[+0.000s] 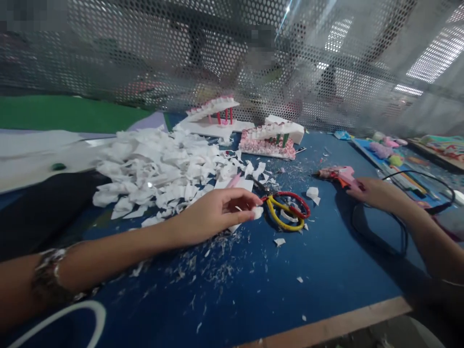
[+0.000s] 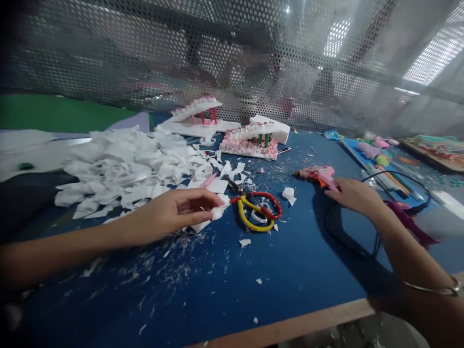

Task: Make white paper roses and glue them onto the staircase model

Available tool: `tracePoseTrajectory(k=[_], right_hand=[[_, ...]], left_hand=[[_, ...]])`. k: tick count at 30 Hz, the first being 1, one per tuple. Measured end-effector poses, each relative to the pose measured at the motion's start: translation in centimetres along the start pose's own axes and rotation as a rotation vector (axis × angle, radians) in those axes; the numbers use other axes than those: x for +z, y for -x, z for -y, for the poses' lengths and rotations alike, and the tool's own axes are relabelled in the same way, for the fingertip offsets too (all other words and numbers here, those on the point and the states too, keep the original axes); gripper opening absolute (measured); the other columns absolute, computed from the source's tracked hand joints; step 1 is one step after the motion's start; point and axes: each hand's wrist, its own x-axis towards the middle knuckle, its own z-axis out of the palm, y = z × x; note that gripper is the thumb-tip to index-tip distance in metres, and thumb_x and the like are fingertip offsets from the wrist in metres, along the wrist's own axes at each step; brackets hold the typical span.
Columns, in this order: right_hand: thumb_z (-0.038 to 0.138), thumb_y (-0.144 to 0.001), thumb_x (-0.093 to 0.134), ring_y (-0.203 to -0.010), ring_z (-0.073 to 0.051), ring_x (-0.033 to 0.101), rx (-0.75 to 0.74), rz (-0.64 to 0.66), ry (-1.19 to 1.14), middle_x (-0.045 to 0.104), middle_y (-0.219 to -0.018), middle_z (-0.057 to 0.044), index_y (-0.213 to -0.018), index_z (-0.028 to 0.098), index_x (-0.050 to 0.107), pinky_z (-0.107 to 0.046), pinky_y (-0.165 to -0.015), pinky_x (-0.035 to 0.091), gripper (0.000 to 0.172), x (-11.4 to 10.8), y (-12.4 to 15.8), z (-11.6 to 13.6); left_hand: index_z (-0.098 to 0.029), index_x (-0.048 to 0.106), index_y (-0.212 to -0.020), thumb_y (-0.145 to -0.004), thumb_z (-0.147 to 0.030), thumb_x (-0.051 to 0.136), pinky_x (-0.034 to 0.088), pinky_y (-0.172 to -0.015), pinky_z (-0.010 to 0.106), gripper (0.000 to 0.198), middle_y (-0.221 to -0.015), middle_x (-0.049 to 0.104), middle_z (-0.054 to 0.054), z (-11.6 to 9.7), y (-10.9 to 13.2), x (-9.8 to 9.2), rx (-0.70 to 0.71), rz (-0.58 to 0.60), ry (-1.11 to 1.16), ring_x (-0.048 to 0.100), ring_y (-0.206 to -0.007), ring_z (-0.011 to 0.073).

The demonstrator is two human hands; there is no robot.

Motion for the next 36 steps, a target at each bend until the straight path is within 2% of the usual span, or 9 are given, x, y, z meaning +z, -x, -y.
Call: tracePoseTrajectory(k=[3,8,11,13,15,19,24,27,36], right_hand=[[0.045,-0.091,0.029,-0.075,-0.023,0.058,-0.002,0.015,-0.081,0.062,-0.085,-0.014,-0.087,0.018,0.049,-0.032,-0.066,0.036,0.034,1.2,-1.1,-0.5],[0.041,-0.086,0.041,-0.057,-0.015,0.045,0.146,-0.222,-0.248,0.047,-0.067,-0.003,-0.076,0.023,0.034,-0.029,-0.056,0.032,0.021,0.2,-1.4,0.4],[0.051,-0.078,0.051,-0.053,-0.011,0.035,0.061,-0.320,-0.353,0.039,-0.062,0.003,-0.074,0.023,0.035,-0.027,-0.052,0.029,0.033,-1.5,-0.9,3.3],[0.062,-0.077,0.048,-0.056,-0.012,0.040,-0.105,-0.315,-0.427,0.045,-0.069,0.001,-0.086,0.020,0.043,-0.027,-0.053,0.033,0.043,-2.5,-0.4,6.1],[0.068,-0.074,0.050,-0.061,-0.015,0.049,-0.141,-0.378,-0.408,0.054,-0.079,-0.003,-0.107,0.017,0.046,-0.028,-0.056,0.038,0.061,-2.9,0.3,8.8],[0.065,-0.081,0.044,-0.059,-0.017,0.055,-0.225,-0.461,-0.339,0.060,-0.077,-0.006,-0.110,0.014,0.049,-0.027,-0.051,0.040,0.059,-2.7,1.8,12.2],[0.049,-0.089,0.043,-0.066,-0.021,0.062,-0.339,-0.538,-0.227,0.063,-0.075,-0.010,-0.115,0.008,0.048,-0.030,-0.055,0.046,0.049,-2.0,2.7,12.7],[0.046,-0.091,0.041,-0.070,-0.022,0.063,-0.365,-0.564,-0.218,0.064,-0.078,-0.010,-0.116,0.012,0.048,-0.032,-0.058,0.049,0.043,-1.9,2.6,12.6],[0.039,-0.092,0.041,-0.090,-0.026,0.066,-0.389,-0.528,-0.233,0.065,-0.099,-0.015,-0.119,0.013,0.045,-0.033,-0.064,0.052,0.038,-1.4,2.5,12.2]], left_hand=[[-0.018,0.064,-0.098,-0.079,-0.042,0.061,0.048,-0.065,0.022,0.030,-0.091,0.064,0.005,0.7,-0.2,0.4,-0.028,0.006,0.073,0.059,-0.072,0.0115],[-0.018,0.062,-0.093,-0.080,-0.036,0.062,0.050,-0.071,0.020,0.022,-0.096,0.062,0.005,1.6,-0.2,1.1,0.018,0.039,0.232,0.060,-0.081,0.0121],[-0.018,0.060,-0.096,-0.080,-0.034,0.063,0.049,-0.073,0.018,0.023,-0.096,0.060,0.004,1.7,0.0,1.3,-0.011,-0.008,0.322,0.060,-0.086,0.0114],[-0.019,0.057,-0.100,-0.079,-0.033,0.066,0.049,-0.074,0.018,0.027,-0.097,0.059,0.003,1.7,0.0,1.4,-0.023,-0.044,0.383,0.060,-0.086,0.0103],[-0.019,0.055,-0.104,-0.078,-0.032,0.067,0.050,-0.075,0.019,0.032,-0.097,0.058,0.002,1.8,0.0,1.4,-0.044,-0.050,0.439,0.060,-0.083,0.0096],[-0.018,0.052,-0.107,-0.077,-0.033,0.068,0.050,-0.077,0.022,0.037,-0.097,0.059,0.004,2.3,-0.1,1.2,-0.099,-0.069,0.467,0.062,-0.086,0.0125],[-0.021,0.052,-0.109,-0.079,-0.034,0.066,0.050,-0.079,0.025,0.036,-0.105,0.059,0.005,2.9,-0.3,0.9,-0.107,-0.050,0.469,0.062,-0.092,0.0147],[-0.020,0.052,-0.108,-0.078,-0.035,0.067,0.051,-0.078,0.025,0.037,-0.105,0.058,0.006,2.8,-0.3,0.9,-0.099,-0.053,0.478,0.061,-0.091,0.0150],[-0.020,0.050,-0.109,-0.080,-0.033,0.064,0.050,-0.078,0.027,0.035,-0.103,0.056,0.005,2.5,-0.3,0.8,-0.134,-0.023,0.514,0.063,-0.090,0.0153]])
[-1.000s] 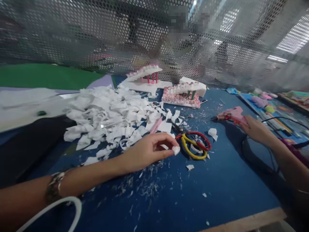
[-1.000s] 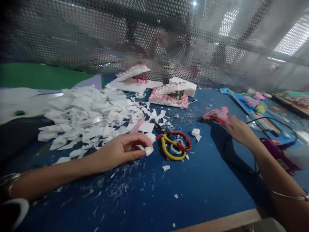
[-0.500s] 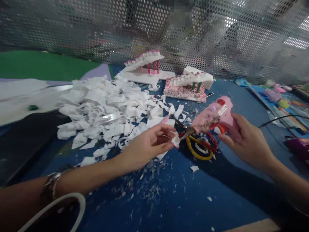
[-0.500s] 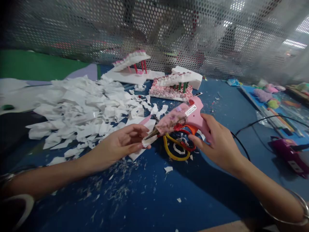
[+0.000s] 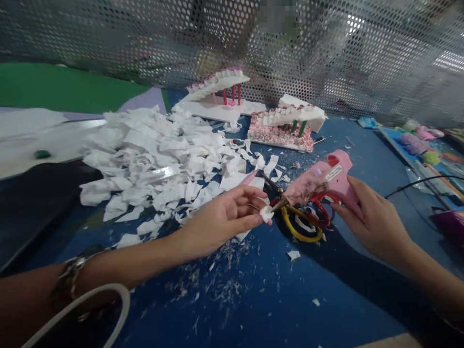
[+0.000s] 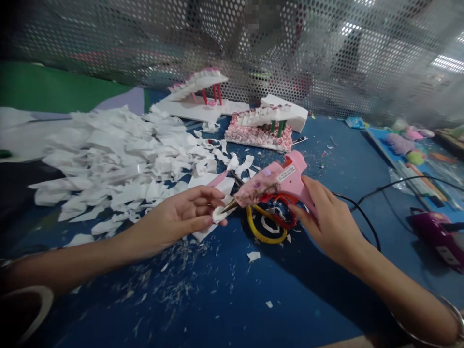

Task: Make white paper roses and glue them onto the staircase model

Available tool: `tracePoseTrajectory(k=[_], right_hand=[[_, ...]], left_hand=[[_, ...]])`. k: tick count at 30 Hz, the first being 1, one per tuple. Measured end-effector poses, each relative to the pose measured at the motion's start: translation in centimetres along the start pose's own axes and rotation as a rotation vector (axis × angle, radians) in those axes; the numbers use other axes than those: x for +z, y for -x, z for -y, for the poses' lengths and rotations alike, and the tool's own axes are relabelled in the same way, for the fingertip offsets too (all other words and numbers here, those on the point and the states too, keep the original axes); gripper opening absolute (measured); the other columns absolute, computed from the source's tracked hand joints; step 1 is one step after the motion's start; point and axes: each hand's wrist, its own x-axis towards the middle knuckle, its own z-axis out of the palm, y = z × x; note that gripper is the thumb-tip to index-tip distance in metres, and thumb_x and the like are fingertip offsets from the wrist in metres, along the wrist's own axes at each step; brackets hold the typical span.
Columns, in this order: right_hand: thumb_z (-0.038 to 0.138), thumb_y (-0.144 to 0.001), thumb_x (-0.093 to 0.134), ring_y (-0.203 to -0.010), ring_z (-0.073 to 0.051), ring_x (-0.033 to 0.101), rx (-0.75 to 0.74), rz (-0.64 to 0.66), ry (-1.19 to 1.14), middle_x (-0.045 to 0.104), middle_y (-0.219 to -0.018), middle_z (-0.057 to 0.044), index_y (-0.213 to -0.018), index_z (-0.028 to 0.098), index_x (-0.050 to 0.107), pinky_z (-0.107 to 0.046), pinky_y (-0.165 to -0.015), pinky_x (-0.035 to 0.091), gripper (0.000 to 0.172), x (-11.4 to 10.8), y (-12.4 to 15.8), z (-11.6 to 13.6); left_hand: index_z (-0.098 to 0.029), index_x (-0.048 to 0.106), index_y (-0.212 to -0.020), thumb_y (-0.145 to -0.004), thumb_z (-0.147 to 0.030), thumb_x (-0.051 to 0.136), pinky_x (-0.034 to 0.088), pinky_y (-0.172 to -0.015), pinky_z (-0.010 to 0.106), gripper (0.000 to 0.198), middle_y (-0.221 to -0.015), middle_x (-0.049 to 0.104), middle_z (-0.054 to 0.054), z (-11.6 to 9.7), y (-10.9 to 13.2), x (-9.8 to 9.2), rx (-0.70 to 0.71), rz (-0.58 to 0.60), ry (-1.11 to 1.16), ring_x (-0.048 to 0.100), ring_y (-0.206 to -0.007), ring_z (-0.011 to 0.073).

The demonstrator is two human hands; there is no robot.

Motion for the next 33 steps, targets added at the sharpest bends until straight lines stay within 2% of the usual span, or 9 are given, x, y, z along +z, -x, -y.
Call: tracePoseTrajectory(k=[8,15,20,24,30,33], right_hand=[[0.038,-0.092,0.042,-0.091,-0.027,0.067,0.025,-0.007,0.012,0.066,-0.104,-0.016,-0.125,0.013,0.045,-0.034,-0.066,0.054,0.042,0.4,0.0,0.0],[0.037,-0.093,0.040,-0.088,-0.026,0.068,-0.021,-0.050,0.085,0.066,-0.101,-0.016,-0.120,0.013,0.044,-0.032,-0.062,0.054,0.036,0.1,0.0,0.4],[0.044,-0.089,0.048,-0.079,-0.024,0.066,-0.006,-0.155,0.195,0.064,-0.096,-0.014,-0.118,0.013,0.041,-0.030,-0.056,0.049,0.043,0.0,0.1,0.8],[0.043,-0.087,0.051,-0.077,-0.024,0.064,0.028,-0.159,0.255,0.063,-0.098,-0.013,-0.122,0.017,0.038,-0.030,-0.051,0.045,0.045,-0.2,0.3,0.9],[0.047,-0.087,0.049,-0.096,-0.030,0.063,0.080,-0.186,0.202,0.062,-0.105,-0.016,-0.128,0.019,0.031,-0.034,-0.064,0.051,0.053,-0.5,0.6,0.8],[0.046,-0.088,0.049,-0.092,-0.028,0.064,0.057,-0.177,0.167,0.062,-0.103,-0.015,-0.127,0.019,0.032,-0.034,-0.064,0.052,0.051,-0.4,0.6,1.0]], left_hand=[[-0.021,0.051,-0.109,-0.079,-0.034,0.065,0.050,-0.080,0.026,0.035,-0.103,0.056,0.004,0.0,0.1,0.1,-0.001,0.004,0.026,0.063,-0.090,0.0143],[-0.019,0.050,-0.110,-0.079,-0.038,0.064,0.051,-0.079,0.029,0.039,-0.103,0.059,0.007,-0.1,0.0,0.1,-0.002,-0.016,-0.018,0.064,-0.088,0.0164],[-0.019,0.050,-0.109,-0.077,-0.038,0.066,0.051,-0.081,0.029,0.040,-0.098,0.058,0.005,0.0,-0.2,0.1,0.014,-0.039,0.018,0.065,-0.085,0.0151],[-0.020,0.050,-0.109,-0.077,-0.036,0.067,0.051,-0.083,0.028,0.040,-0.096,0.057,0.003,0.1,-0.3,0.0,0.024,-0.052,0.043,0.063,-0.085,0.0131],[-0.017,0.049,-0.112,-0.077,-0.039,0.066,0.051,-0.075,0.029,0.044,-0.095,0.061,0.006,0.3,-0.2,-0.1,0.006,-0.104,-0.051,0.062,-0.084,0.0159],[-0.019,0.048,-0.113,-0.077,-0.038,0.066,0.051,-0.078,0.030,0.044,-0.100,0.060,0.007,0.5,-0.2,-0.2,0.019,-0.101,-0.054,0.062,-0.087,0.0162]])
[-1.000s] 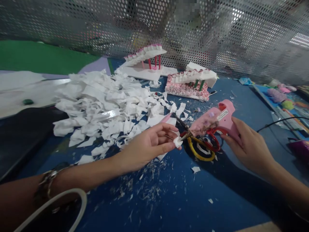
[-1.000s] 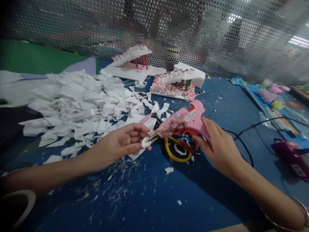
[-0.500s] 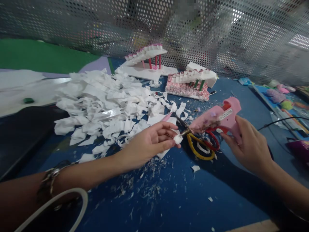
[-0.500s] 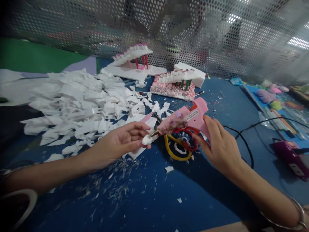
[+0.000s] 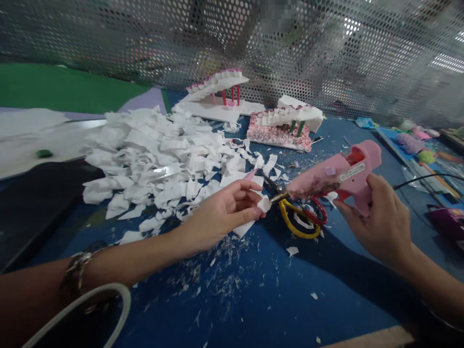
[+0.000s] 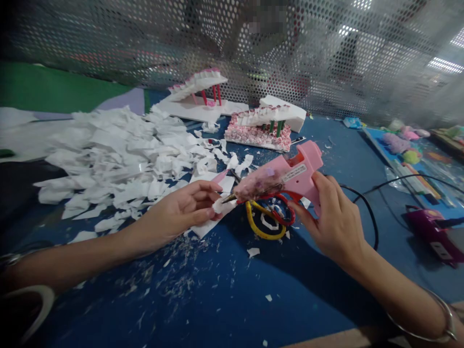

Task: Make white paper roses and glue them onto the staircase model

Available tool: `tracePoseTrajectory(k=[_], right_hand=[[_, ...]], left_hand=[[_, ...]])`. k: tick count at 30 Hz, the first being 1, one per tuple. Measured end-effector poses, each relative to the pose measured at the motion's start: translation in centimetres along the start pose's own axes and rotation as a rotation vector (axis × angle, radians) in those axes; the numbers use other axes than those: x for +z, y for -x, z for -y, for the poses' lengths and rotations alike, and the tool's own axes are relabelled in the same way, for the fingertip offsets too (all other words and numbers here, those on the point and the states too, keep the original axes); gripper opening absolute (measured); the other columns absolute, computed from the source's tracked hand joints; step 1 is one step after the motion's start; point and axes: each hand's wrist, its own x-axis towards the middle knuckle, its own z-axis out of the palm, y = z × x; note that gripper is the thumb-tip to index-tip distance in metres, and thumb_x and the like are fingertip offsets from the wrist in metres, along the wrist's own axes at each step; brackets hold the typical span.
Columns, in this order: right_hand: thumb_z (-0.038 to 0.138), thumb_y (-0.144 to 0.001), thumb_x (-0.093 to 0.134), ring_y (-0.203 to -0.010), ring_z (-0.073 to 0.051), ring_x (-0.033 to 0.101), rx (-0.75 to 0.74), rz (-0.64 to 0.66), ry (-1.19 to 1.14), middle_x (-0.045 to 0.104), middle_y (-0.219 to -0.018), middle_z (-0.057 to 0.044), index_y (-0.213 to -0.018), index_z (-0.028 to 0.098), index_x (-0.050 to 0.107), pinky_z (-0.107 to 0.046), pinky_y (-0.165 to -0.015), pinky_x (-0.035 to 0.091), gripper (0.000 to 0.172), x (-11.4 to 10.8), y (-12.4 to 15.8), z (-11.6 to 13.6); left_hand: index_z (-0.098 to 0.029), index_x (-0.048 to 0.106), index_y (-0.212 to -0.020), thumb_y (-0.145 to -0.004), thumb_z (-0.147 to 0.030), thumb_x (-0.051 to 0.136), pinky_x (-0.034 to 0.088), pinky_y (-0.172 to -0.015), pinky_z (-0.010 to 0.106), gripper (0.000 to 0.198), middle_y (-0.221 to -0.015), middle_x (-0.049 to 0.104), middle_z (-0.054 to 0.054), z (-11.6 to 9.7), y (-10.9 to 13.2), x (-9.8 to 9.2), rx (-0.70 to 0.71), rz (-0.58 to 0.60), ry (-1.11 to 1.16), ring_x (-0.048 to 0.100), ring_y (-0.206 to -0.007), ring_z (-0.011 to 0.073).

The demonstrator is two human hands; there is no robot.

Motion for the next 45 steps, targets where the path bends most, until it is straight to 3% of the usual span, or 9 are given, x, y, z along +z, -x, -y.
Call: tracePoseTrajectory(k=[8,15,21,26,29,36,41,45], right_hand=[[0.043,-0.088,0.050,-0.082,-0.024,0.063,-0.040,0.006,-0.017,0.062,-0.096,-0.011,-0.120,0.019,0.039,-0.031,-0.057,0.049,0.042,0.4,-0.2,0.4],[0.043,-0.085,0.053,-0.076,-0.023,0.063,0.011,0.016,0.005,0.063,-0.092,-0.009,-0.119,0.023,0.039,-0.030,-0.052,0.045,0.042,0.2,0.2,0.2],[0.044,-0.085,0.055,-0.075,-0.021,0.061,-0.030,-0.039,0.059,0.061,-0.091,-0.009,-0.118,0.020,0.042,-0.028,-0.054,0.044,0.043,0.1,0.3,-0.1],[0.047,-0.084,0.055,-0.071,-0.018,0.059,-0.078,-0.159,0.070,0.060,-0.087,-0.007,-0.115,0.016,0.044,-0.025,-0.049,0.039,0.045,0.5,0.0,-0.3],[0.049,-0.084,0.055,-0.067,-0.016,0.056,-0.086,-0.151,0.071,0.059,-0.083,-0.006,-0.110,0.015,0.046,-0.024,-0.047,0.037,0.044,0.7,-0.2,-0.2],[0.050,-0.083,0.055,-0.074,-0.018,0.059,-0.055,-0.155,0.041,0.060,-0.090,-0.008,-0.113,0.015,0.045,-0.024,-0.048,0.039,0.047,0.7,0.1,-0.1],[0.053,-0.085,0.049,-0.079,-0.022,0.060,0.020,-0.119,0.003,0.060,-0.092,-0.011,-0.118,0.016,0.044,-0.029,-0.057,0.045,0.050,0.6,-0.5,-0.9],[0.055,-0.085,0.046,-0.065,-0.019,0.057,0.150,-0.051,-0.073,0.059,-0.081,-0.008,-0.115,0.013,0.049,-0.031,-0.054,0.044,0.051,0.6,-1.1,-1.9]], left_hand=[[-0.020,0.047,-0.114,-0.078,-0.034,0.065,0.051,-0.085,0.034,0.043,-0.098,0.061,0.004,0.0,-0.1,0.2,-0.008,0.015,0.083,0.064,-0.087,0.0150],[-0.020,0.050,-0.114,-0.076,-0.034,0.069,0.052,-0.078,0.024,0.045,-0.095,0.061,0.003,-0.5,-0.1,0.3,-0.058,0.003,0.201,0.063,-0.080,0.0111],[-0.021,0.050,-0.112,-0.077,-0.033,0.069,0.051,-0.077,0.022,0.041,-0.094,0.061,0.002,-0.3,-0.1,0.2,-0.055,0.020,0.211,0.063,-0.082,0.0105],[-0.023,0.052,-0.109,-0.077,-0.033,0.069,0.050,-0.077,0.023,0.038,-0.093,0.061,0.000,0.0,-0.2,0.3,-0.034,0.036,0.209,0.063,-0.085,0.0120],[-0.024,0.053,-0.107,-0.076,-0.031,0.069,0.050,-0.076,0.024,0.036,-0.092,0.060,-0.001,-0.1,-0.2,0.4,-0.023,0.031,0.205,0.063,-0.082,0.0117],[-0.025,0.054,-0.109,-0.076,-0.027,0.068,0.048,-0.075,0.024,0.036,-0.092,0.060,-0.001,0.2,-0.1,0.3,-0.012,0.038,0.205,0.062,-0.078,0.0115],[-0.022,0.055,-0.103,-0.076,-0.029,0.069,0.047,-0.077,0.024,0.032,-0.088,0.061,-0.001,0.2,-0.2,0.2,-0.001,0.045,0.195,0.061,-0.080,0.0108],[-0.021,0.057,-0.099,-0.076,-0.028,0.069,0.047,-0.078,0.024,0.026,-0.091,0.061,0.000,0.3,-0.3,0.1,0.007,0.044,0.195,0.060,-0.082,0.0103]])
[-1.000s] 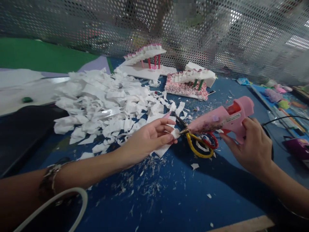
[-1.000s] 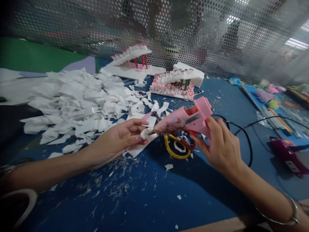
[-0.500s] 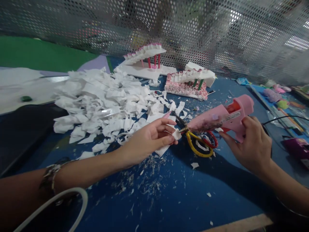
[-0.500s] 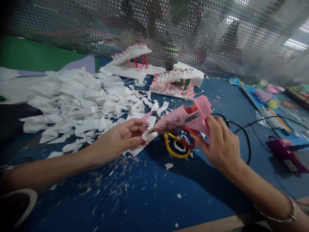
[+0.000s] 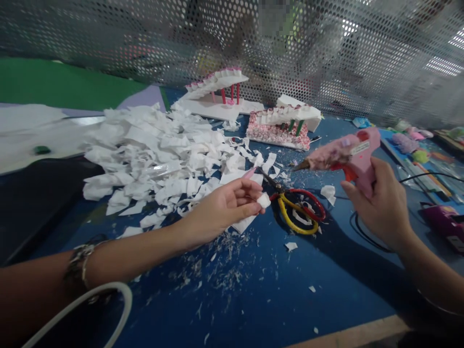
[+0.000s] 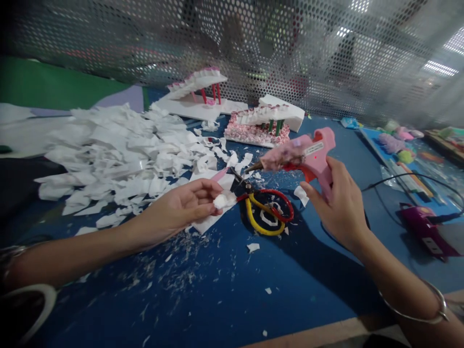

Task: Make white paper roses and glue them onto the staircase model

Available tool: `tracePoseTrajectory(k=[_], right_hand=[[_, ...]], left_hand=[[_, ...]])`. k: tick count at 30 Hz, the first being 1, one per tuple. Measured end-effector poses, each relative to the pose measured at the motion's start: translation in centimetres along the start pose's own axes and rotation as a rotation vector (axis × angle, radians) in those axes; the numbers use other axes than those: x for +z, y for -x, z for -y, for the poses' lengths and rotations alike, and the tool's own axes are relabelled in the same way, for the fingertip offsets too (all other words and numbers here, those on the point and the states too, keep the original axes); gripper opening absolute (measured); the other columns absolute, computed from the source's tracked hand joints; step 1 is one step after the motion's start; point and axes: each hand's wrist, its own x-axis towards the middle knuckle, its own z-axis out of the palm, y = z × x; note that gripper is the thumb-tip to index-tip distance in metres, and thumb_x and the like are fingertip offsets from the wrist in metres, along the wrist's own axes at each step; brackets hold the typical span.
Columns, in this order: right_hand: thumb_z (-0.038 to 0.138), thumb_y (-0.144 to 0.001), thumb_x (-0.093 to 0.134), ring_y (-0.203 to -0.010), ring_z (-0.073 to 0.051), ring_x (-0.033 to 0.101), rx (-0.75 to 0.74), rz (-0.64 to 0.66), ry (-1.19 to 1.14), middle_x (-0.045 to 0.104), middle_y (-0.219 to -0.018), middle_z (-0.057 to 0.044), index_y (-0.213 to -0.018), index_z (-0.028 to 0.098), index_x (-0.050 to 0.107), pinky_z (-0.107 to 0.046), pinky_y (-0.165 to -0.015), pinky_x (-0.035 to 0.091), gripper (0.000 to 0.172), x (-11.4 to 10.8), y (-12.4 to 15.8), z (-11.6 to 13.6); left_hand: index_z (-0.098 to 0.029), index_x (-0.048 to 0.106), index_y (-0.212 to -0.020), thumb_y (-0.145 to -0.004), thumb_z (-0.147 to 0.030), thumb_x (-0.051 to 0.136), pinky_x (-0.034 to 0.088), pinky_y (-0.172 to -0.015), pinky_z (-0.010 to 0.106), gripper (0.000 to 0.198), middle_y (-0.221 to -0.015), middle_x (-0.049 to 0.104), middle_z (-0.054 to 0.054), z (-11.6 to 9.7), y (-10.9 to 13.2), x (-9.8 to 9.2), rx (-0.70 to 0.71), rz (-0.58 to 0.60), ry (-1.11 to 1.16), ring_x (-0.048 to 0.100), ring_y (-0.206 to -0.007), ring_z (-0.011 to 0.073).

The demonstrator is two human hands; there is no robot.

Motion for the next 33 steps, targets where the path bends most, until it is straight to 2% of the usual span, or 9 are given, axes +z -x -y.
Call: tracePoseTrajectory(k=[2,4,7,13,26,33], right_hand=[[0.055,-0.085,0.047,-0.057,-0.016,0.052,0.047,0.042,-0.046,0.057,-0.073,-0.004,-0.114,0.014,0.050,-0.030,-0.052,0.042,0.050,0.0,-0.1,-0.1],[0.055,-0.085,0.047,-0.057,-0.016,0.052,0.060,0.070,-0.081,0.057,-0.074,-0.004,-0.115,0.015,0.049,-0.030,-0.052,0.042,0.050,0.0,0.0,0.1],[0.056,-0.084,0.048,-0.068,-0.019,0.058,0.016,0.068,-0.098,0.061,-0.083,-0.007,-0.116,0.015,0.048,-0.031,-0.057,0.045,0.052,-0.1,0.1,0.9],[0.053,-0.086,0.048,-0.081,-0.022,0.062,-0.055,0.044,-0.070,0.063,-0.098,-0.012,-0.118,0.015,0.045,-0.032,-0.063,0.047,0.049,-0.2,0.3,1.9],[0.051,-0.088,0.046,-0.083,-0.024,0.063,-0.131,0.065,-0.025,0.063,-0.095,-0.014,-0.116,0.009,0.046,-0.032,-0.061,0.049,0.051,0.4,0.6,2.5],[0.048,-0.086,0.049,-0.085,-0.023,0.062,-0.125,0.070,-0.021,0.062,-0.097,-0.011,-0.118,0.014,0.045,-0.033,-0.065,0.050,0.046,0.4,0.8,2.3]], left_hand=[[-0.022,0.057,-0.099,-0.076,-0.029,0.069,0.047,-0.077,0.023,0.026,-0.090,0.060,-0.001,0.1,-0.1,-0.1,-0.009,-0.005,-0.004,0.060,-0.080,0.0091],[-0.023,0.057,-0.098,-0.076,-0.030,0.070,0.046,-0.074,0.021,0.027,-0.088,0.059,-0.002,0.1,-0.1,-0.1,-0.011,-0.019,-0.013,0.059,-0.077,0.0076],[-0.024,0.056,-0.099,-0.076,-0.032,0.071,0.045,-0.071,0.019,0.028,-0.089,0.060,-0.003,0.1,-0.1,-0.1,-0.013,-0.031,-0.042,0.060,-0.077,0.0075],[-0.022,0.055,-0.099,-0.075,-0.033,0.071,0.046,-0.076,0.024,0.031,-0.090,0.066,0.001,-0.1,0.2,0.0,-0.017,-0.043,-0.079,0.063,-0.083,0.0121],[-0.021,0.054,-0.103,-0.075,-0.032,0.071,0.047,-0.078,0.026,0.034,-0.089,0.063,0.001,0.1,0.0,0.0,0.008,-0.006,-0.006,0.065,-0.084,0.0143],[-0.021,0.055,-0.105,-0.076,-0.031,0.071,0.045,-0.067,0.023,0.035,-0.092,0.062,0.003,0.2,0.1,0.0,0.005,-0.012,0.025,0.065,-0.083,0.0148]])
